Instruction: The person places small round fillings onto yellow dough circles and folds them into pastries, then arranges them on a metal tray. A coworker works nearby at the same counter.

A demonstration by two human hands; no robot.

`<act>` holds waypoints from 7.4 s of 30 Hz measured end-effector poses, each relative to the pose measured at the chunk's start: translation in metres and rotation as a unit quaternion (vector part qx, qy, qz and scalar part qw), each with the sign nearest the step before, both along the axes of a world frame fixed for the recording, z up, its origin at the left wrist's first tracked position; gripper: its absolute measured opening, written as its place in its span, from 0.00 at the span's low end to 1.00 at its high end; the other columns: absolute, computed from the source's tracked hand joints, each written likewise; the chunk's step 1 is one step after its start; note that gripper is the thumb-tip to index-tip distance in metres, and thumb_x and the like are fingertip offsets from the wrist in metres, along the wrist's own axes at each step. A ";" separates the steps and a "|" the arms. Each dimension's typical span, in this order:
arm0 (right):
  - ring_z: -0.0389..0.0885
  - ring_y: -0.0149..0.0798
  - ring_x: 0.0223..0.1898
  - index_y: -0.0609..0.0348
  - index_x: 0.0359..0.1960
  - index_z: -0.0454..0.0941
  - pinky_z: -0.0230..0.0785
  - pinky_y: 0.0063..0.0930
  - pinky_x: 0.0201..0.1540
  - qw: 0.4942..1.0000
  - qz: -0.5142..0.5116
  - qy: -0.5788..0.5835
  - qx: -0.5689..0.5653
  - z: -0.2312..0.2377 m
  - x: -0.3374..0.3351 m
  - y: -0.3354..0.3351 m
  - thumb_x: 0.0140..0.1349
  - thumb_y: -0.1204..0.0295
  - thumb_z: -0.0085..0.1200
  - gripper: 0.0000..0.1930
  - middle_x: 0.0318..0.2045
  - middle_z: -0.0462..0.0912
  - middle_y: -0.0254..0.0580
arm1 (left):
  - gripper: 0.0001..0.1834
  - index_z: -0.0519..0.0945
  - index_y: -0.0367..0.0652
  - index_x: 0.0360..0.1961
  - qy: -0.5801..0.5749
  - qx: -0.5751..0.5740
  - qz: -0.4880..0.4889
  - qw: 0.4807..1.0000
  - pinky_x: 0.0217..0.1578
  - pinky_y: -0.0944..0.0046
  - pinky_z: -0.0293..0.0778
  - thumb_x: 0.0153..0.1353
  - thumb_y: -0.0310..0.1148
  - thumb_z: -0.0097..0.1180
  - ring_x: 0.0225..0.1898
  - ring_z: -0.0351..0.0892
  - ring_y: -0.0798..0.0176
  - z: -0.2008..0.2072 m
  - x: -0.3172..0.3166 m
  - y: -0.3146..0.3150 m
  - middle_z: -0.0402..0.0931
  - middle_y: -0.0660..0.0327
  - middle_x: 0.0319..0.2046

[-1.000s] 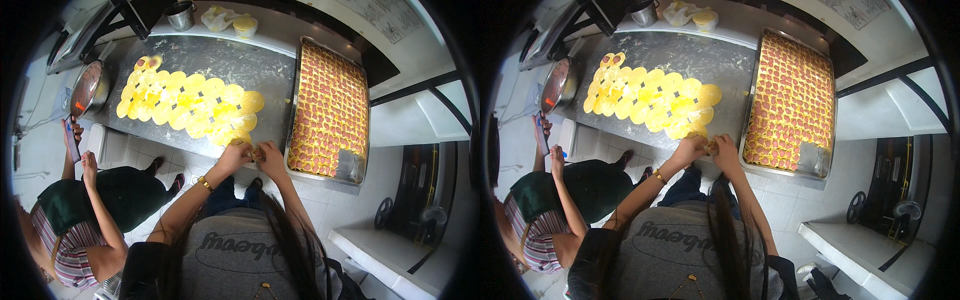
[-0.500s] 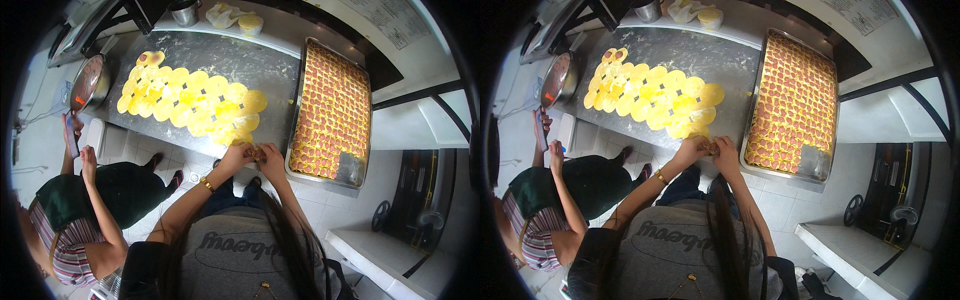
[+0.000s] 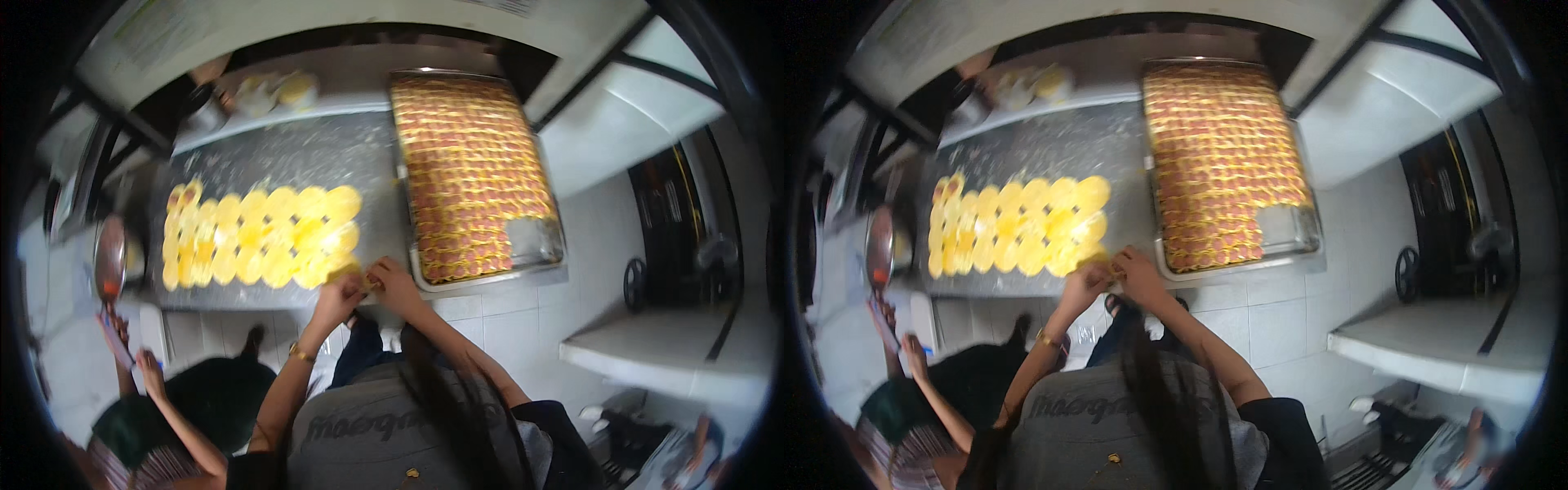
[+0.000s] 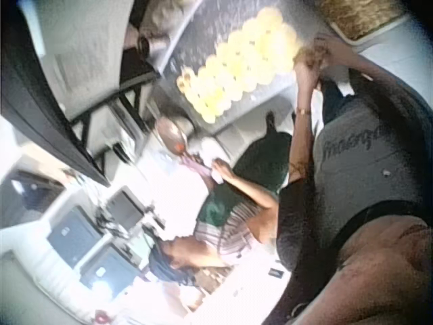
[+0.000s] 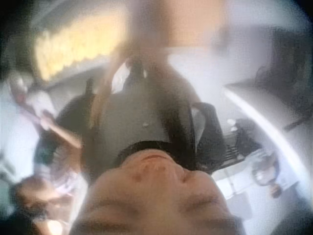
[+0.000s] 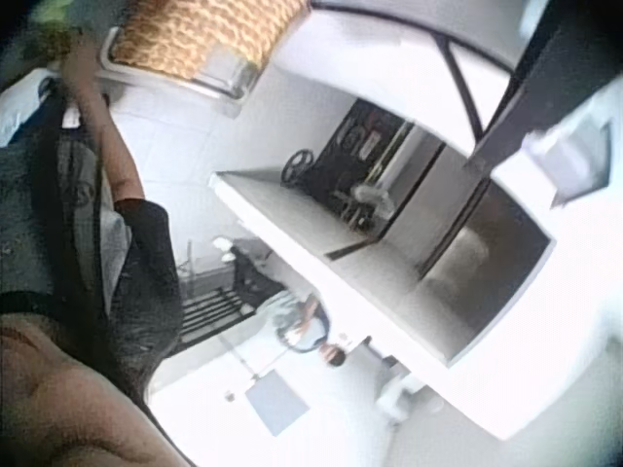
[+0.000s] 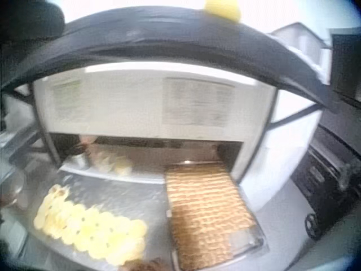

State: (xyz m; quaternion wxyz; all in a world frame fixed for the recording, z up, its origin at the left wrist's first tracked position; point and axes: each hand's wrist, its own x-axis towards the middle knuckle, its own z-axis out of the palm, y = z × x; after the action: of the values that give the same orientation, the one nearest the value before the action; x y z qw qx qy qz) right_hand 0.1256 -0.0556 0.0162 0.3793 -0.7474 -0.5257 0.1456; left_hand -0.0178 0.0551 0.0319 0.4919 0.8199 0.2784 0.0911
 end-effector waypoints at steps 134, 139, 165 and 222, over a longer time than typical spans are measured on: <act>0.80 0.29 0.38 0.65 0.41 0.78 0.72 0.22 0.40 0.953 -0.014 0.300 -0.027 -0.007 0.005 -0.011 0.50 0.84 0.53 0.15 0.38 0.81 0.41 | 0.15 0.74 0.42 0.40 -0.188 -0.337 0.249 0.889 0.40 0.71 0.74 0.52 0.14 0.57 0.41 0.77 0.69 -0.015 -0.015 -0.040 0.76 0.65 0.36; 0.81 0.31 0.37 0.64 0.41 0.78 0.74 0.24 0.39 0.942 0.017 0.336 0.016 -0.002 0.003 -0.013 0.49 0.84 0.55 0.15 0.34 0.81 0.40 | 0.09 0.77 0.38 0.30 -0.155 0.009 0.183 0.971 0.37 0.71 0.75 0.49 0.17 0.62 0.37 0.79 0.68 -0.027 -0.006 -0.039 0.78 0.58 0.38; 0.75 0.50 0.36 0.58 0.31 0.77 0.69 0.38 0.38 0.996 0.081 0.028 0.002 0.011 0.009 0.006 0.44 0.79 0.55 0.10 0.31 0.77 0.43 | 0.14 0.76 0.42 0.28 0.053 0.101 0.092 0.989 0.28 0.59 0.74 0.44 0.35 0.68 0.26 0.80 0.55 -0.005 0.011 -0.025 0.78 0.57 0.22; 0.77 0.49 0.40 0.57 0.42 0.77 0.71 0.37 0.42 0.996 0.035 0.049 0.061 0.005 -0.003 0.002 0.44 0.84 0.56 0.19 0.38 0.76 0.46 | 0.16 0.78 0.36 0.42 -0.092 -0.086 0.089 0.988 0.38 0.69 0.78 0.49 0.17 0.61 0.35 0.82 0.69 -0.032 -0.014 -0.008 0.81 0.59 0.32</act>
State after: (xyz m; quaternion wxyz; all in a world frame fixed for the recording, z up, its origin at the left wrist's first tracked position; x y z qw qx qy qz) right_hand 0.1231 -0.0538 0.0210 0.4442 -0.6959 -0.5402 0.1632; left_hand -0.0317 0.0473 0.0000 0.5737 0.7347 0.3111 0.1852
